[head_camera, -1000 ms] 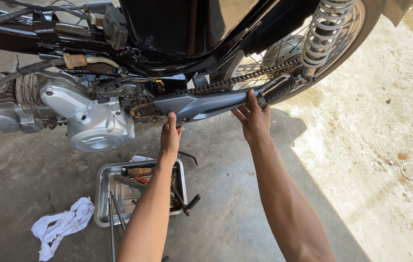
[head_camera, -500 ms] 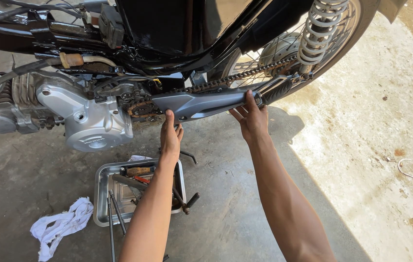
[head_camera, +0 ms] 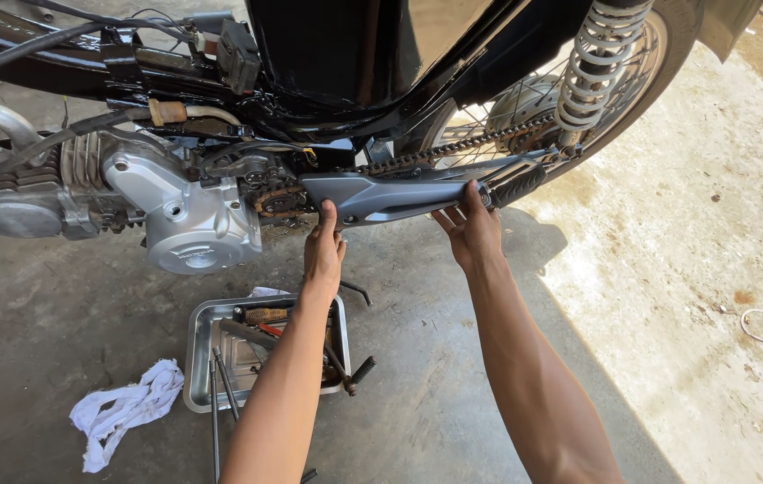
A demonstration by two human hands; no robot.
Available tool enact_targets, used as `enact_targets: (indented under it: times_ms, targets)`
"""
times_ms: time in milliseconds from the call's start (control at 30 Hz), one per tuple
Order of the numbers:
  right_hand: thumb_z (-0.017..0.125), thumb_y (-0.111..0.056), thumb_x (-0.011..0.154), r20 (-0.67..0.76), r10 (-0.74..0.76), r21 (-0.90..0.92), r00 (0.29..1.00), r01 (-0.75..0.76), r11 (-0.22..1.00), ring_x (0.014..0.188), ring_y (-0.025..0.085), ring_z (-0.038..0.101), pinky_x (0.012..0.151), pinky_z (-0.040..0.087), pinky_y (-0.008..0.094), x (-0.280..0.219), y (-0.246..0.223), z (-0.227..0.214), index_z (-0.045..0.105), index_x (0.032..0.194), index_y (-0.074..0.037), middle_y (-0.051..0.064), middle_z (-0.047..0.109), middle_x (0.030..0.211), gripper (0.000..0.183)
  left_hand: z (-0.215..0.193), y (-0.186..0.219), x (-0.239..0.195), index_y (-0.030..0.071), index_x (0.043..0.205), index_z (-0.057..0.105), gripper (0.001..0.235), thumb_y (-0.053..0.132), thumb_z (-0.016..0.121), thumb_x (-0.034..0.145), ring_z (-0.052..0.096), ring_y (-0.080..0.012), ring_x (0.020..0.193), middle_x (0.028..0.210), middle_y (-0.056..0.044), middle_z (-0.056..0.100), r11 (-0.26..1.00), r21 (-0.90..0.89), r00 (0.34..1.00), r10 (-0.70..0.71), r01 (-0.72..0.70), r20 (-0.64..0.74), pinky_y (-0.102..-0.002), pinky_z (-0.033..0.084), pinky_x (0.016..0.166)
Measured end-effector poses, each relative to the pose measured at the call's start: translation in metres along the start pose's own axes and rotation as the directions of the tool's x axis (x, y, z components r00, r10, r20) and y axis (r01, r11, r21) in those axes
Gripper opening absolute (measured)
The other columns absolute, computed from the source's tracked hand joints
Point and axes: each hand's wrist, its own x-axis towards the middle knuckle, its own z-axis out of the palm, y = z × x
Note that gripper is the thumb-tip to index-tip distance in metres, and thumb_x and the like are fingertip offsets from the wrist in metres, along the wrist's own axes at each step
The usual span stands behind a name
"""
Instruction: The person uses a T-handle wrench to tighten bolts on the motorcycle engine casing. They then pick up a metal footpeg assembly and attach it to the motorcycle frame, securing it with bolts.
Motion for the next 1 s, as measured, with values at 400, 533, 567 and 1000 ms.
enact_targets:
  times_ms: [400,533,567,1000]
  targets:
    - [0.073,-0.031,0.098,0.017,-0.024,-0.007,1.0,0.024,1.0,0.101,0.042,0.073,0.094,0.059,0.066,0.017,0.006,-0.01,0.046,0.121,-0.013,0.014,0.063,0.101,0.039,0.005,0.044,-0.02,0.004,0.103,0.053,0.077,0.074,0.073,0.079,0.045,-0.0071,0.078,0.087,0.001,0.037,0.995,0.026,0.993,-0.093,0.092,0.075,-0.021,0.047,0.089]
    - [0.073,-0.031,0.097,0.02,-0.001,0.002,1.0,0.0,1.0,0.106,0.047,0.071,0.092,0.058,0.071,-0.009,-0.007,0.002,0.044,0.124,-0.011,0.017,0.063,0.106,0.045,0.0,0.047,-0.013,0.004,0.096,0.053,0.074,0.072,0.077,0.077,0.046,-0.0082,0.076,0.082,0.003,0.034,0.993,0.016,0.988,-0.119,0.118,0.1,-0.022,0.047,0.082]
    - [0.07,-0.036,0.099,0.035,0.04,-0.039,0.999,-0.039,0.998,0.11,0.051,0.068,0.093,0.058,0.07,-0.016,-0.011,0.006,0.034,0.134,-0.012,0.026,0.058,0.117,0.055,-0.004,0.048,-0.007,-0.005,0.118,0.046,0.094,0.073,0.077,0.076,0.044,-0.0191,0.106,0.107,-0.009,0.034,0.987,0.06,0.978,-0.154,0.146,0.141,-0.032,0.039,0.1]
    - [0.066,-0.04,0.102,0.049,0.09,-0.042,0.995,-0.088,0.995,0.122,0.061,0.059,0.1,0.056,0.065,-0.01,-0.003,0.0,0.005,0.158,-0.018,0.048,0.041,0.137,0.085,-0.024,0.052,0.027,-0.021,0.128,0.055,0.115,0.075,0.083,0.07,0.063,-0.0436,0.114,0.122,-0.032,0.052,0.893,0.446,0.982,-0.131,0.06,0.132,-0.052,0.05,0.1]
